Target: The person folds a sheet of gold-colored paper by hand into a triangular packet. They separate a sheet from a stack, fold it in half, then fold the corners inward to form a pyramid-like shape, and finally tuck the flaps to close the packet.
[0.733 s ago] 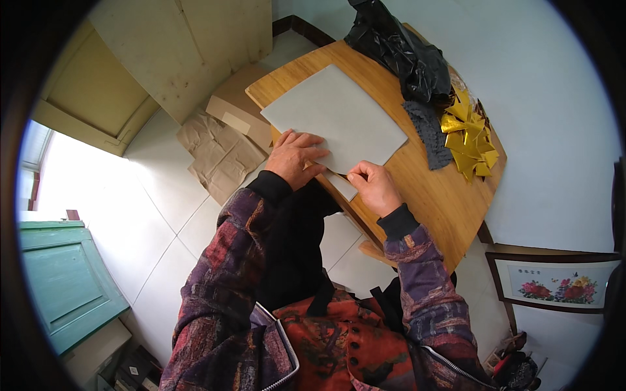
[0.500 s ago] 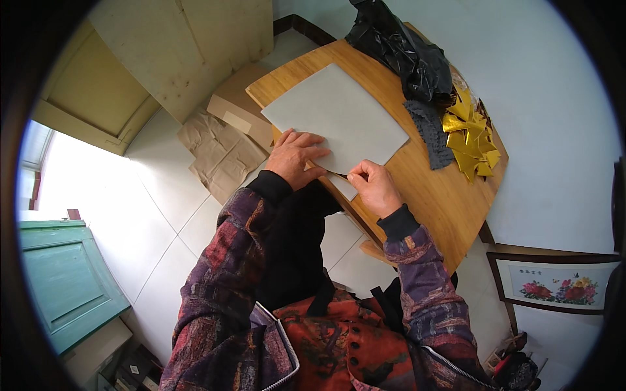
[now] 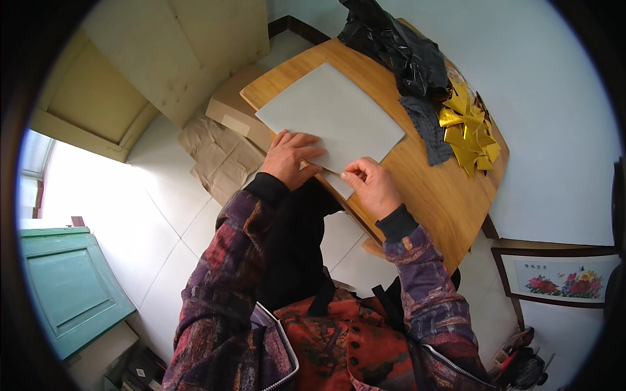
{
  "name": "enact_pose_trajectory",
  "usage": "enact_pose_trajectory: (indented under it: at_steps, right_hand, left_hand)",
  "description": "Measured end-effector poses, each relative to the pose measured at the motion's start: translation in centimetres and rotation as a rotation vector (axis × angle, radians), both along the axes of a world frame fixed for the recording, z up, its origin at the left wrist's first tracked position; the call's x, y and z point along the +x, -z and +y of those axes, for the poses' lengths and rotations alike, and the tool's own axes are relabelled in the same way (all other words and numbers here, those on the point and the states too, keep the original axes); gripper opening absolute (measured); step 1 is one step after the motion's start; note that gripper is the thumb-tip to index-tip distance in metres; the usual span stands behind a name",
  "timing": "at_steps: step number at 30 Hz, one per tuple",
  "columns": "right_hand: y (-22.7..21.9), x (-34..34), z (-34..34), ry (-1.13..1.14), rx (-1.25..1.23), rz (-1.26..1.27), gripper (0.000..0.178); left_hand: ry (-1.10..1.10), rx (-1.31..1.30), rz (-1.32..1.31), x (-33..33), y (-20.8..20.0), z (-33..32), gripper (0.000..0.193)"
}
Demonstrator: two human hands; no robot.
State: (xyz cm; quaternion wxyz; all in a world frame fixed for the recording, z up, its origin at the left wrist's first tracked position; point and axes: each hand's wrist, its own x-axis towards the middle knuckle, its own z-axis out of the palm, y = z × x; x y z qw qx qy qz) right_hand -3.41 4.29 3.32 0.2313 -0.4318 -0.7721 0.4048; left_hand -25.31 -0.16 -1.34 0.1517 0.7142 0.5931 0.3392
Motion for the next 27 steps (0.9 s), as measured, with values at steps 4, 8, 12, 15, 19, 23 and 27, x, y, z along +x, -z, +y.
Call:
enact_pose_trajectory:
  at_steps: [4, 8, 12, 15, 19, 23, 27]
  right_hand:
    - [0.4, 0.1, -0.3, -0.041, 0.321, -0.105, 0.013]
    - [0.3, -0.1, -0.3, -0.039, 0.446, -0.123, 0.015]
    - [-0.6, 0.3, -0.4, -0.079, 0.586, -0.173, 0.015]
    - [-1.3, 1.8, -1.3, -0.099, 0.707, -0.181, 0.014]
    - [-2.0, 6.5, -4.3, -0.019, 0.738, -0.091, 0.005]
    - [-2.2, 14.2, -9.6, 0.138, 0.638, -0.143, 0.005]
    - [-1.6, 21.0, -15.2, 0.335, 0.492, -0.163, 0.008]
  left_hand:
    - [-0.011, 0.008, 0.011, 0.2, 0.0, 0.0, 0.034]
    - [-0.064, -0.046, 0.166, 0.7, -0.4, -0.2, 0.045]
    - [-0.18, 0.114, 0.275, 1.6, -1.9, -1.0, 0.068]
    - [-0.171, 0.145, 0.321, 2.6, -3.5, -1.5, 0.082]
    - [-0.053, 0.207, 0.359, 6.3, -4.5, -3.1, 0.059]
    - [0.166, 0.3, 0.378, 11.6, -3.9, -5.0, 0.028]
    - [0.348, 0.34, 0.343, 17.3, -2.2, -6.4, 0.017]
